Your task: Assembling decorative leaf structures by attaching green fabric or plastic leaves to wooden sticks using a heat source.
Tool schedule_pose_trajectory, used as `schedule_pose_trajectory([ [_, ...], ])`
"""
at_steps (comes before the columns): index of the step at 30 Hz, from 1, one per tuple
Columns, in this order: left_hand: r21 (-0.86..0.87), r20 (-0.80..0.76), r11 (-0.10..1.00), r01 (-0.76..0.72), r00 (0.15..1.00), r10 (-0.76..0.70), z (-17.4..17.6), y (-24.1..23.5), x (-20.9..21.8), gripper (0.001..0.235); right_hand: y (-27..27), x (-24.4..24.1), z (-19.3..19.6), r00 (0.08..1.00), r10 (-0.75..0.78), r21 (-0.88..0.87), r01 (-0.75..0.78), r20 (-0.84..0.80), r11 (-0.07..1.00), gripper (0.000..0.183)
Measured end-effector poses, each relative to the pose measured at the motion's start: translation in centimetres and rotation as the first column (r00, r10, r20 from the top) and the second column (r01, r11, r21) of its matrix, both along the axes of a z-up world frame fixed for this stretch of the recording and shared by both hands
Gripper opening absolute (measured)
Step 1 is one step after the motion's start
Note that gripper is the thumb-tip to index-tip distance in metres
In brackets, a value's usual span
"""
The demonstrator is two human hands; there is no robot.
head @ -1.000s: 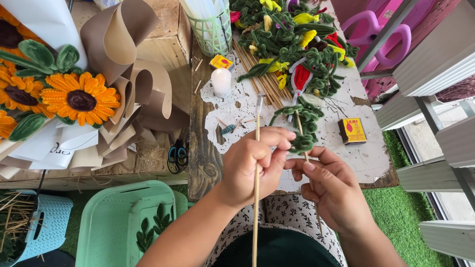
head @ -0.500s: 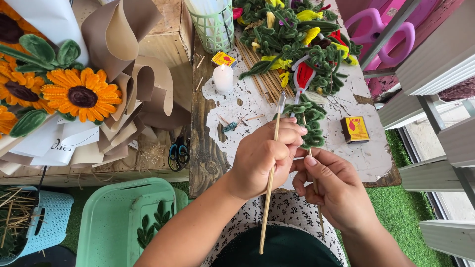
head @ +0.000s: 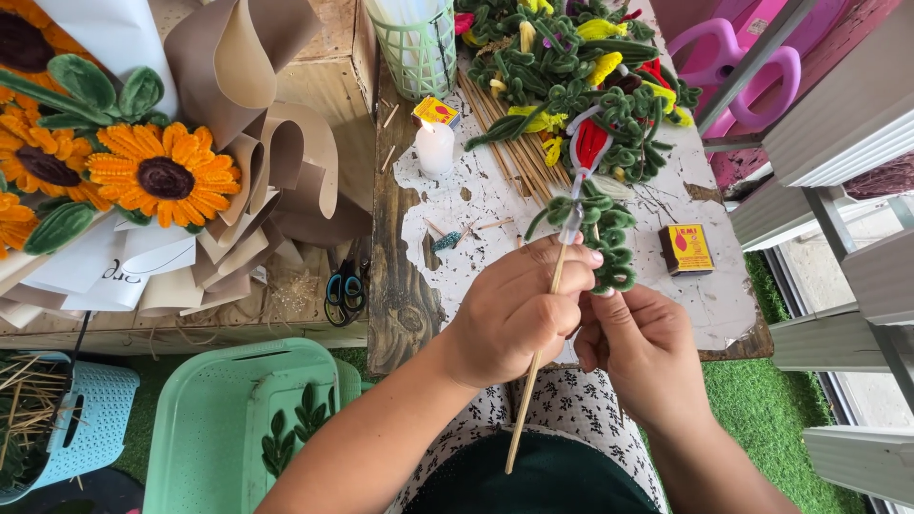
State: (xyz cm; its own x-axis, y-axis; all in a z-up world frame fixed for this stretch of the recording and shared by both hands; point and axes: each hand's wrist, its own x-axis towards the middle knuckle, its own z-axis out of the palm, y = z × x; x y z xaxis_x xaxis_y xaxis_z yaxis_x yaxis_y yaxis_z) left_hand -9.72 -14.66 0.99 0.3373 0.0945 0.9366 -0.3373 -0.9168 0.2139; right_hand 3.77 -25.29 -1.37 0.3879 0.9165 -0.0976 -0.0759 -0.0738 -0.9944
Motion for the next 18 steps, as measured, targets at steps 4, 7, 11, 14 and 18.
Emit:
schedule_pose_trajectory([
  [4,0.088,0.02,0.996,-0.02,1.0,0.018,0.3,-0.4,-0.2,0.017,-0.2,-0.9,0.5,0.987,-0.07,0.057,0.062,0.141,0.996,0.037],
  [7,0.141,0.017,0.987,-0.076,0.997,0.074,0.3,-0.8,-0.4,0.016,-0.4,-1.2,-0.3,0.977,-0.164,0.077,0.155,0.137,0.985,0.032],
  [11,0.129,0.049,0.985,-0.114,0.993,0.109,0.1,-1.6,-0.7,0.019,-0.6,-1.4,-1.1,0.928,-0.249,0.174,0.206,0.278,0.963,0.034],
  [14,0.113,0.195,0.974,-0.196,0.966,0.172,-1.0,-2.0,-0.8,0.02,-0.6,-1.7,-0.3,0.838,-0.271,0.233,0.178,0.474,0.956,0.046],
  [18,-0.001,0.088,0.984,-0.177,0.98,0.176,-2.3,-1.5,-2.9,0.031,-0.5,-0.7,-2.3,0.695,-0.35,0.335,0.165,0.628,0.928,0.034],
])
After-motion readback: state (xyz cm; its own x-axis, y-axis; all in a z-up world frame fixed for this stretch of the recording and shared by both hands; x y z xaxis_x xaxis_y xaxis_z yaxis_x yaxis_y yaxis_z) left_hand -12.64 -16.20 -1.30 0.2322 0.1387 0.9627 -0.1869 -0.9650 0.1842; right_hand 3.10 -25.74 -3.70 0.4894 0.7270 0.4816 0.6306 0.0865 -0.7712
